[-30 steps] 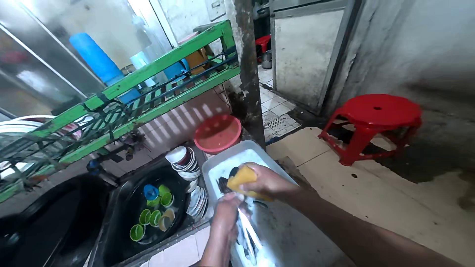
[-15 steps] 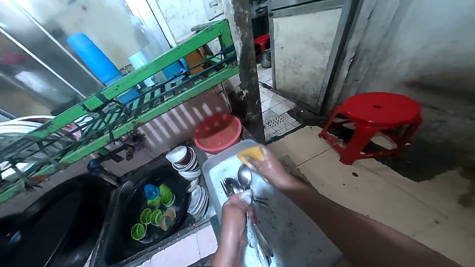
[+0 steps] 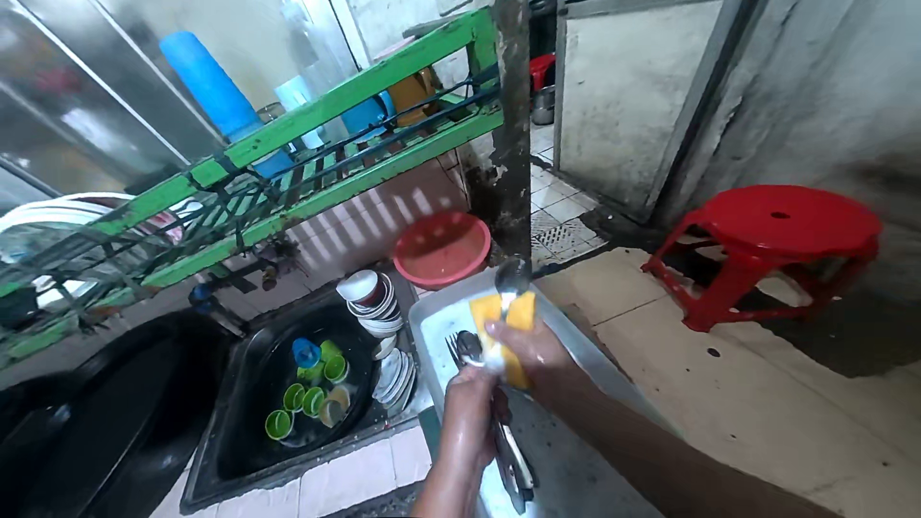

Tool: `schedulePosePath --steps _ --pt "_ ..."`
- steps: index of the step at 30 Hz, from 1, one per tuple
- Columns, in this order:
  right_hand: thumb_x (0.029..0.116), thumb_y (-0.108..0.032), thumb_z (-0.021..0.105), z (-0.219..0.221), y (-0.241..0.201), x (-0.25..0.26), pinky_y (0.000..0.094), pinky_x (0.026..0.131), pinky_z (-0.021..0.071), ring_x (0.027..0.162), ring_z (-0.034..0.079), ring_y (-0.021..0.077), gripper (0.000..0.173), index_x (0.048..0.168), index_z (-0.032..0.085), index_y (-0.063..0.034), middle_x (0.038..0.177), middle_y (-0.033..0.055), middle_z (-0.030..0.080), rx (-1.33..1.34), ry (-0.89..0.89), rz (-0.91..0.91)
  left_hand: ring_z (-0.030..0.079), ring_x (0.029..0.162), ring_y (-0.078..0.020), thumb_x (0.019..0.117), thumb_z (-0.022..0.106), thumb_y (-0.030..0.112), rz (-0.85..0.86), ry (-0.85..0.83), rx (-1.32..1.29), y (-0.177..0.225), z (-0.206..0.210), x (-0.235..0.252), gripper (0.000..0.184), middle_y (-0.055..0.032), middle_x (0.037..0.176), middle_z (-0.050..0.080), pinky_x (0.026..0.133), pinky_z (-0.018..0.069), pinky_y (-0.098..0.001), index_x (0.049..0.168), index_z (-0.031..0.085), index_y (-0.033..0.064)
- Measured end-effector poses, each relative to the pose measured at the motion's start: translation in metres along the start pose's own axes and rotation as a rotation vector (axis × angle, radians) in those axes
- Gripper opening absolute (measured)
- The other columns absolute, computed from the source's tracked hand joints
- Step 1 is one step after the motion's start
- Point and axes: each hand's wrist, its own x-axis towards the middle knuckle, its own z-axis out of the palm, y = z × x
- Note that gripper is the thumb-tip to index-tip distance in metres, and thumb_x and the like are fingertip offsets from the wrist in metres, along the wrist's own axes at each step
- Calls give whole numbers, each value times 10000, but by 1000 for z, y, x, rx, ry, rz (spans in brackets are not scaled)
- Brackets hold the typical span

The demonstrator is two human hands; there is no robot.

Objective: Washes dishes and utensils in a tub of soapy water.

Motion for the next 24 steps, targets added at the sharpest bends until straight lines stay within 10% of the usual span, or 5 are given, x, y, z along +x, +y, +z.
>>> schedulePosePath --steps 6,9,18,21,24 --pt "1032 -301 611 -28 -33 1 357 721 565 788 660 158 343 1259 612 -44 929 94 686 -447 -215 78 543 563 -59 1085 471 214 138 -121 139 12 -15 2 274 15 693 567 558 499 -215 1099 640 -1" --pt "930 -439 683 -32 -10 -3 438 836 573 898 693 186 436 1148 684 -62 971 83 715 -734 -438 -53 594 677 -73 1005 549 222 362 -172 289 28 -28 7 264 -6 776 643 654 523 -264 982 717 19" --pt "916 -244 776 -50 -17 -39 619 990 481 1102 652 431 514 1308 599 35 1153 279 676 -1202 -743 117 555 580 -58 1064 519 181 499 229 191 105 -110 12 180 7 719 602 546 497 -216 1054 649 58" --pt "935 -225 739 -66 0 -44 656 985 487 1147 641 464 592 1429 498 -5 1222 292 656 -1308 -611 140 604 735 -216 1064 536 256 519 539 687 132 -170 23 288 -124 884 662 680 517 -415 1119 695 23" --pt "900 -129 740 -74 13 -48 623 1043 460 1238 597 436 603 1457 521 -57 1334 253 617 -1379 -593 66 614 1195 -416 1080 522 309 400 633 1222 140 -246 48 406 -274 1301 621 1041 470 -598 1265 668 -22"
